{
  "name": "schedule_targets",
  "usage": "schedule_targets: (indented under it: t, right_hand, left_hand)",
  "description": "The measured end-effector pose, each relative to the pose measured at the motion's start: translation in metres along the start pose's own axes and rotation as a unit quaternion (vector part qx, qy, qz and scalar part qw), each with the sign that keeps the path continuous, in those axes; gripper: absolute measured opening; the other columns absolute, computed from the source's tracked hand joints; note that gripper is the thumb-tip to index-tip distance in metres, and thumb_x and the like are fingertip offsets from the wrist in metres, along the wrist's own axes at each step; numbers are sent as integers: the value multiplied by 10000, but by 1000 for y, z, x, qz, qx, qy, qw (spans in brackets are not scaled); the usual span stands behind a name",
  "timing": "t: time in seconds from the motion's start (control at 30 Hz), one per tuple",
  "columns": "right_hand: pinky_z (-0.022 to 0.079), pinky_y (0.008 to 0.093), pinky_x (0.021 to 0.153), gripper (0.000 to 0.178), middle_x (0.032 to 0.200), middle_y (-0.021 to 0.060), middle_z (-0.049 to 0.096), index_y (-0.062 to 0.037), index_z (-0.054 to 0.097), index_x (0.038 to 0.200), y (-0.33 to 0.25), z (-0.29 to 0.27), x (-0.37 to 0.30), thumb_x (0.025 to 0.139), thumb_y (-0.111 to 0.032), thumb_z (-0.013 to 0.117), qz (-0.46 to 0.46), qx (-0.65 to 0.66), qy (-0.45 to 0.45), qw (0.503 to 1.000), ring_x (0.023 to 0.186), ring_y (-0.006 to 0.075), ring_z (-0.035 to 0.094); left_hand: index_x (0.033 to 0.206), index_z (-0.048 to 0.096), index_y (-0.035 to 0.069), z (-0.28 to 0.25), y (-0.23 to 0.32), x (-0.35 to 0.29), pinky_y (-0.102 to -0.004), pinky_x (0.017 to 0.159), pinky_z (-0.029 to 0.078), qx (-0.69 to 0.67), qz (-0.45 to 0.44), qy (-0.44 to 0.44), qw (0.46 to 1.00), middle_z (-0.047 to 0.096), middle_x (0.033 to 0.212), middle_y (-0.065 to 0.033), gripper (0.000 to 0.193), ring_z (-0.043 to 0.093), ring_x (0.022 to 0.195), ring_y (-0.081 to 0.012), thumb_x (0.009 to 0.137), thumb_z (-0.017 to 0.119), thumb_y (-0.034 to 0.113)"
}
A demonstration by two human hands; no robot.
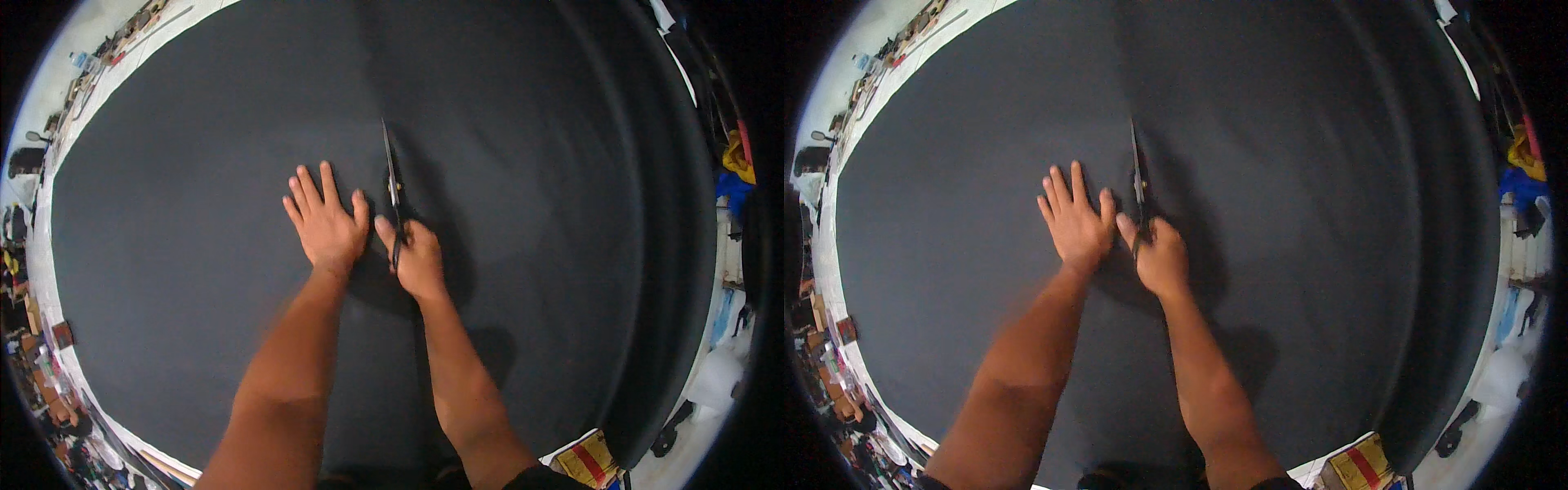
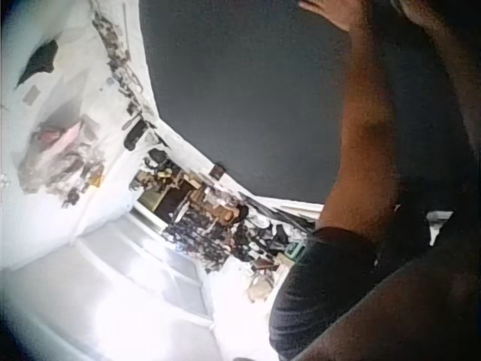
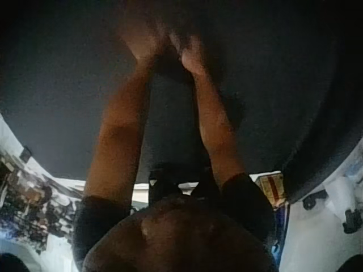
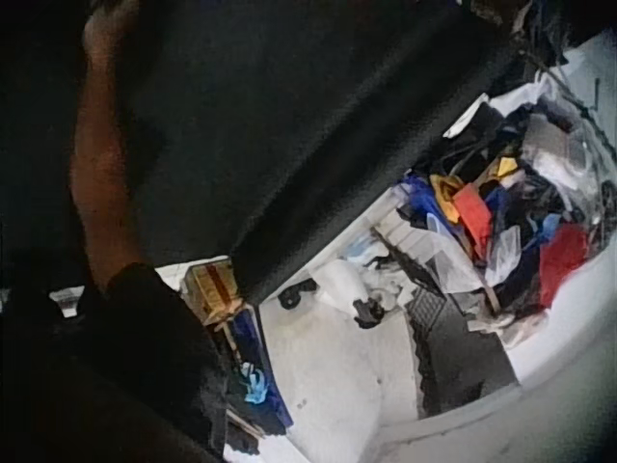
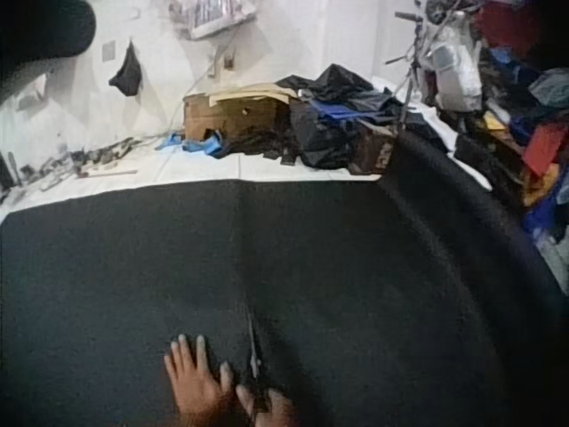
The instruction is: The person cuts a large piece of black fabric with scissors and then uses a long wooden rod to measure and mark the material.
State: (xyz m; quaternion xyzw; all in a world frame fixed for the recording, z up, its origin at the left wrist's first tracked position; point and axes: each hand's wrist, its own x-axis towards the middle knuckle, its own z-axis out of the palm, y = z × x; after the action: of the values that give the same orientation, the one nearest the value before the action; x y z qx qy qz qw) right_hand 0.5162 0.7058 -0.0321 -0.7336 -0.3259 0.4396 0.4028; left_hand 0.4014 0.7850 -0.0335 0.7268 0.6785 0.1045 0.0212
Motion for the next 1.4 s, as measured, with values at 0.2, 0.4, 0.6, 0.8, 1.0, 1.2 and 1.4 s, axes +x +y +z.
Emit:
schedule_targets:
  t: [0.2,0.4,0.6,0.8,1.0,1.2,1.4]
  right_hand:
    - [422,317,507,526,577,25,519,-71,518,684,-33,-4,23,902,-507,716,71,63,-27,995,509,142,522]
    - [412,286,452,543,548,10,488,-83,496,648,-100,5,157,906,-511,708,33,40,-24,998,458,118,488]
    - [410,281,447,563,555,12,499,-87,494,648,-100,14,182,884,-547,718,35,46,-41,998,458,118,490]
    - [406,288,442,565,576,22,513,-88,495,664,-118,21,223,875,-561,722,52,64,-55,995,459,127,486]
    - [415,295,446,552,591,31,520,-76,524,694,-176,29,348,855,-557,741,9,47,-50,998,466,130,488]
    - [431,291,475,525,620,30,525,-60,551,730,-175,38,362,858,-531,747,47,69,-71,994,491,132,494]
    - [416,303,473,511,627,37,527,-48,569,746,-211,46,439,867,-512,746,5,69,-78,995,504,147,497]
  left_hand:
    - [1544,338,90,-5,6,-2,-553,1216,125,-24,-14,-47,999,250,1607,-239,715,202,1497,-425,939,526,422]
    - [1529,367,85,-9,11,6,-558,1215,112,-39,-18,-61,997,241,1610,-237,716,188,1502,-421,920,549,415]
    - [1522,373,68,-10,7,7,-567,1213,108,-31,-26,-82,996,237,1605,-256,718,185,1498,-438,911,558,398]
    - [1522,367,60,-14,6,0,-579,1210,107,-28,-34,-111,993,223,1606,-266,732,177,1498,-445,901,566,392]
    - [1522,356,52,-10,8,1,-611,1199,104,-40,-19,-113,993,222,1598,-286,753,170,1493,-469,888,574,394]
    - [1514,363,41,-6,2,-3,-626,1191,118,-22,-15,-105,994,240,1585,-302,753,191,1483,-484,890,563,411]
    - [1494,396,31,-5,1,-2,-632,1186,118,-42,-16,-115,992,252,1575,-313,741,198,1474,-503,890,550,433]
